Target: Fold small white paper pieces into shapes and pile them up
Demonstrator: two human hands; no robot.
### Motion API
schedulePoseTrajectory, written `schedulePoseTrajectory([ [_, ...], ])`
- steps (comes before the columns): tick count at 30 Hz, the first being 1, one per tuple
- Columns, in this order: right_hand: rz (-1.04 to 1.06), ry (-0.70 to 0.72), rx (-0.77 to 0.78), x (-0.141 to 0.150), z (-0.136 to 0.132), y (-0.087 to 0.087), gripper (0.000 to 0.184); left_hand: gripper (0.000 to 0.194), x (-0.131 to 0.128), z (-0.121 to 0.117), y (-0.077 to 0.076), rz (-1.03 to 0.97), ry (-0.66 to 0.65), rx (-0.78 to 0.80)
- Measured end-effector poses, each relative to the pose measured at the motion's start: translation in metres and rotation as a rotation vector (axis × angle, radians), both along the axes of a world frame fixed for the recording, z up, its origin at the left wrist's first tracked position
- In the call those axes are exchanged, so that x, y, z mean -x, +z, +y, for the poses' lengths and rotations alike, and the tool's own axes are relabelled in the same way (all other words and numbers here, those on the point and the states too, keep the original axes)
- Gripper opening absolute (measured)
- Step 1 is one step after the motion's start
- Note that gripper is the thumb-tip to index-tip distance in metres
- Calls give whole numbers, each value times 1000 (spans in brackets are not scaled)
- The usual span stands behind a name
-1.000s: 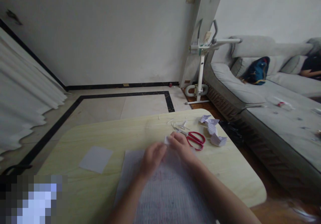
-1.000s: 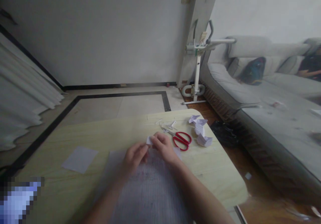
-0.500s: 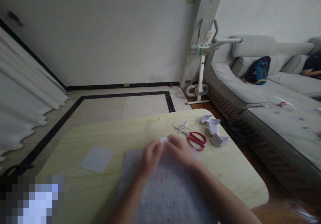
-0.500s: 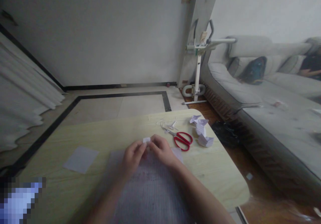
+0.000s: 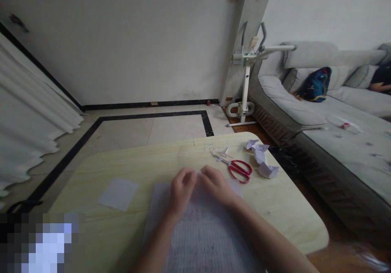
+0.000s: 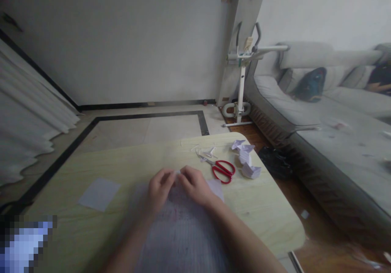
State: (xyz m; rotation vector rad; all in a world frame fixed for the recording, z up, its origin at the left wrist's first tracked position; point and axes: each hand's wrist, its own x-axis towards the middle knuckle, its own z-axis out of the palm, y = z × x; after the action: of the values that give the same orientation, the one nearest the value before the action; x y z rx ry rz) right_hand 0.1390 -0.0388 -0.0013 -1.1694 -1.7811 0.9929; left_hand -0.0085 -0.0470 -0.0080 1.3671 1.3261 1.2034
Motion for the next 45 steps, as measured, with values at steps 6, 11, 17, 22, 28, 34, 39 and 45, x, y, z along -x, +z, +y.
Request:
schedulePoseTrajectory([
  [6, 52, 56, 78, -2, 0, 3, 23, 24, -1, -4, 5, 49, -85, 1],
  [11, 73, 52, 132, 0, -2, 6, 31, 23, 1, -1, 5, -30, -2, 14],
  [17, 53, 67, 91, 2, 0, -4, 30, 22, -1, 1, 6, -37, 53, 24],
  [22, 4, 31, 73, 2, 1, -4, 27, 26, 0, 0, 2, -85, 31, 74],
  [28, -22, 55, 44, 1, 1, 3, 24, 26, -1, -1, 2, -51, 13, 67],
  [34, -51, 54, 60, -1, 1, 6, 26, 23, -1, -2, 5, 22, 7, -23],
  [39, -113, 23, -33, -4, 3, 1, 31, 21, 0, 1, -2, 40, 20, -76],
  [45, -140, -10, -126, -4, 5, -1, 27, 17, -1, 2, -6, 35, 15, -140],
])
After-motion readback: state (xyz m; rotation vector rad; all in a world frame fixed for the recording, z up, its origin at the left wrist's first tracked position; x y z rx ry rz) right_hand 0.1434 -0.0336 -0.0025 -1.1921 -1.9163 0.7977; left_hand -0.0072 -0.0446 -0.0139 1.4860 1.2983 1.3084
